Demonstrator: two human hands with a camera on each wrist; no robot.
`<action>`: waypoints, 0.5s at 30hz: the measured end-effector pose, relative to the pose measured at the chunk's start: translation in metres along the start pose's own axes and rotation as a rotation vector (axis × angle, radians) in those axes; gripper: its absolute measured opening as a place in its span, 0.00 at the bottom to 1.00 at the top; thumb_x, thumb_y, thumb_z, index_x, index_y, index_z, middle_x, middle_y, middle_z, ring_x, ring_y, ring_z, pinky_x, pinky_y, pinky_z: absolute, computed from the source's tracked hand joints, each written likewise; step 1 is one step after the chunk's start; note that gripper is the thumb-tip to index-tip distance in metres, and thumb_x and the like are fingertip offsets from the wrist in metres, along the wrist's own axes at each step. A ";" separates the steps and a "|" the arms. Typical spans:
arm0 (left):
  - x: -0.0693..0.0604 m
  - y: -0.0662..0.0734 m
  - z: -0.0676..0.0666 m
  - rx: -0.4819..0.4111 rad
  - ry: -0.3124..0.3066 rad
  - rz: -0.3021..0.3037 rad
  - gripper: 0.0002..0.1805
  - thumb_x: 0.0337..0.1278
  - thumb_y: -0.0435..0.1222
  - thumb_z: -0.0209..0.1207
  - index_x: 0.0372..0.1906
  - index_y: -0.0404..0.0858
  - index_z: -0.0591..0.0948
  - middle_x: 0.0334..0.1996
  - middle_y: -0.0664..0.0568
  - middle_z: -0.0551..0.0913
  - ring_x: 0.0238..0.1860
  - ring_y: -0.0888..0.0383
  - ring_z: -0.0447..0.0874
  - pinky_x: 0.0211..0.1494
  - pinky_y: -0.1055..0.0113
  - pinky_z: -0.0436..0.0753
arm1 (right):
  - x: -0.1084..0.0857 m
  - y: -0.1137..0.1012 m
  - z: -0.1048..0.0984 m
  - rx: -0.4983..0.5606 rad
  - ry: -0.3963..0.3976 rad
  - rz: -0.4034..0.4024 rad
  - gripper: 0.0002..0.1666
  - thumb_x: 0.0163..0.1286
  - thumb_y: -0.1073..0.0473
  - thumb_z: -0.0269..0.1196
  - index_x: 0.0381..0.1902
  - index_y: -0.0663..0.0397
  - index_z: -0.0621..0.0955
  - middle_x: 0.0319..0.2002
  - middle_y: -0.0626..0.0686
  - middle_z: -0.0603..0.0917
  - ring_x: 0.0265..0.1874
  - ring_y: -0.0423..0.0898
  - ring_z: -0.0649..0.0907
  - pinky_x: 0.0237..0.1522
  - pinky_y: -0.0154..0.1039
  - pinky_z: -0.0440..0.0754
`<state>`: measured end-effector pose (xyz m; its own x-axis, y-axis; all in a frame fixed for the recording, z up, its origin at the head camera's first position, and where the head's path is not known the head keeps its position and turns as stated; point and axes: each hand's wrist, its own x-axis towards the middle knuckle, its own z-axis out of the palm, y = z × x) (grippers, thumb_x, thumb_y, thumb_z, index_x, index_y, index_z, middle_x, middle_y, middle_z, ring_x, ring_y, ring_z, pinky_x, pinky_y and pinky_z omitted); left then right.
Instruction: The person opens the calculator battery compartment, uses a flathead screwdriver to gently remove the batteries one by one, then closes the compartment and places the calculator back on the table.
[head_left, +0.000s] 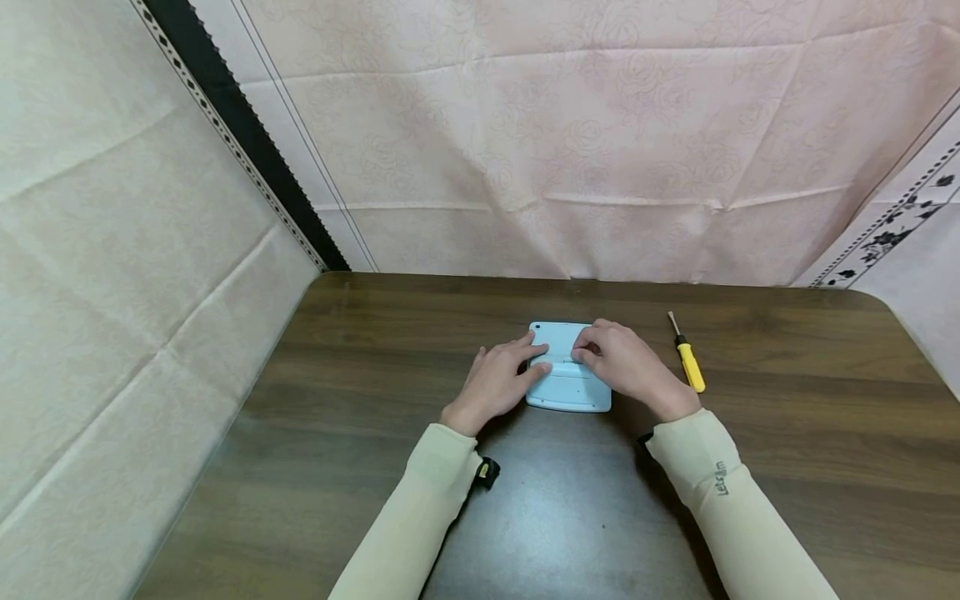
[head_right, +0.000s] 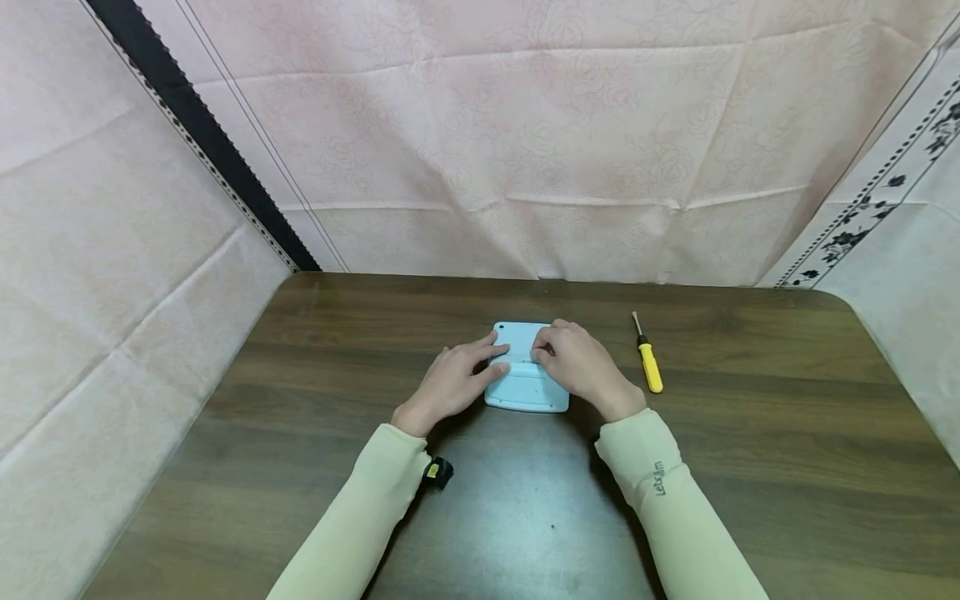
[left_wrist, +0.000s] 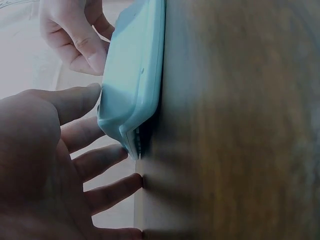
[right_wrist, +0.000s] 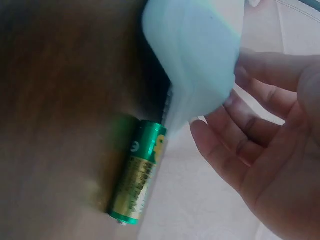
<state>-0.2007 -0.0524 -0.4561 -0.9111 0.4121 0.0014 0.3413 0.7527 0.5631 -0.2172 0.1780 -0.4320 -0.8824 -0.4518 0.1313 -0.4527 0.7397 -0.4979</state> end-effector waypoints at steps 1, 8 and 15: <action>0.000 0.000 0.000 0.002 0.002 0.000 0.26 0.83 0.51 0.53 0.77 0.49 0.76 0.81 0.51 0.64 0.79 0.45 0.65 0.78 0.29 0.53 | 0.000 0.001 0.001 0.005 0.005 0.008 0.04 0.75 0.67 0.68 0.43 0.61 0.89 0.38 0.53 0.84 0.37 0.49 0.81 0.44 0.50 0.83; 0.000 0.000 0.001 0.009 0.013 -0.003 0.27 0.82 0.52 0.55 0.76 0.49 0.77 0.81 0.51 0.65 0.79 0.45 0.65 0.77 0.29 0.54 | 0.001 0.004 0.004 0.044 0.014 0.033 0.02 0.75 0.65 0.69 0.40 0.59 0.88 0.38 0.53 0.83 0.36 0.50 0.81 0.43 0.49 0.82; 0.001 0.001 0.002 0.023 0.020 -0.006 0.27 0.81 0.52 0.56 0.76 0.49 0.77 0.80 0.51 0.65 0.78 0.46 0.66 0.77 0.28 0.54 | 0.003 0.007 0.007 0.108 0.007 0.101 0.03 0.75 0.64 0.70 0.38 0.57 0.88 0.40 0.54 0.83 0.38 0.51 0.81 0.44 0.49 0.81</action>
<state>-0.2011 -0.0504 -0.4575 -0.9175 0.3974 0.0148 0.3409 0.7667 0.5441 -0.2216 0.1781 -0.4411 -0.9240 -0.3738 0.0811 -0.3451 0.7230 -0.5985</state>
